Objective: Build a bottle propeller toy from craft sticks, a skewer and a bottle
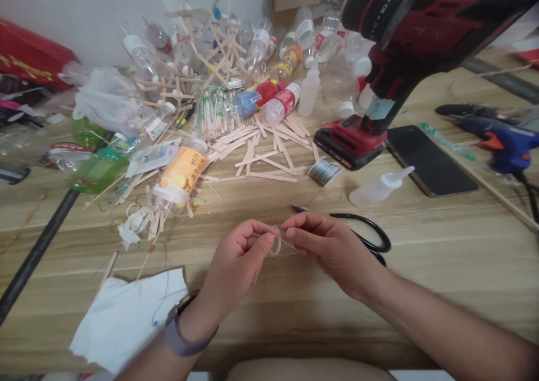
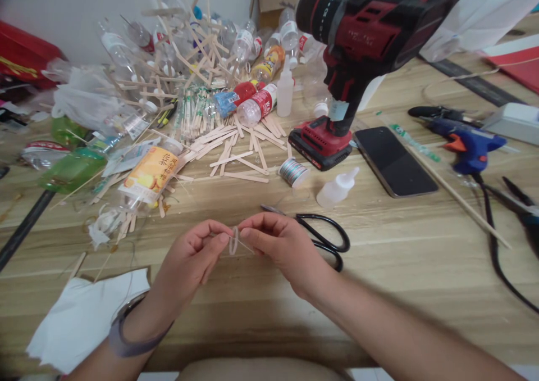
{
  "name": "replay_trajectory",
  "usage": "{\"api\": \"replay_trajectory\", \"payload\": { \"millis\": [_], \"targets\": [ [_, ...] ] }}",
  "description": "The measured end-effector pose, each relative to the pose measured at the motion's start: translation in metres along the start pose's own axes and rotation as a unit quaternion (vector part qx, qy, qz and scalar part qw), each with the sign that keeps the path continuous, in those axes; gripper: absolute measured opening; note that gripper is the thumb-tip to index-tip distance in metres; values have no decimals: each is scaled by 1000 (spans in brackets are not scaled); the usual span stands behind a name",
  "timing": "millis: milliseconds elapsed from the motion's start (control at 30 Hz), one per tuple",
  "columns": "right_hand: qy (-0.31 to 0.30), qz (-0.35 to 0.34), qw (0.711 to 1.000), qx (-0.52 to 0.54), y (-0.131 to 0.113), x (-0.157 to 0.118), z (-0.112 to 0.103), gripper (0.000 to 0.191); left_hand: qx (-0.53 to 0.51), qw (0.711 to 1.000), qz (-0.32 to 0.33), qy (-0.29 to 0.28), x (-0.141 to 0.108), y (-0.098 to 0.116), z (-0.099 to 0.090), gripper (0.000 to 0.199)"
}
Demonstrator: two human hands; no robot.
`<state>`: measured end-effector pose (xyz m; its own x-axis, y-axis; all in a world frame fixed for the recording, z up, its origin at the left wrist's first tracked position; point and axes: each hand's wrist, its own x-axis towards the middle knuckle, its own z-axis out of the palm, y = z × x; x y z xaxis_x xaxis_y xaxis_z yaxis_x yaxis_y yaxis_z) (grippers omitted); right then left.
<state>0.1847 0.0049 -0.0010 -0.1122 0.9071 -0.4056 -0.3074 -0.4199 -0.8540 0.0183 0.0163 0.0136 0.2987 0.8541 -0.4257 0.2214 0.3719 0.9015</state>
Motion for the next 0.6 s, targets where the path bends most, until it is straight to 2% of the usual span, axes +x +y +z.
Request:
{"api": "replay_trajectory", "payload": {
  "millis": [200, 400, 500, 600],
  "targets": [
    [20, -46, 998, -50, 0, -1, -1, 18, -2, 1000, 7, -7, 0, 0, 0, 22],
    [-5, -122, 981, -152, 2, -2, -3, 11, -16, 1000, 9, 1, 1, 0, -1, 23],
    [-12, -216, 942, -255, 3, -5, -3, 1, -27, 1000, 9, -2, 1, 0, -1, 22],
    [-43, -337, 880, -333, 2, -9, -3, 10, -33, 999, 11, -7, 1, 1, -1, 22]
  ]
}}
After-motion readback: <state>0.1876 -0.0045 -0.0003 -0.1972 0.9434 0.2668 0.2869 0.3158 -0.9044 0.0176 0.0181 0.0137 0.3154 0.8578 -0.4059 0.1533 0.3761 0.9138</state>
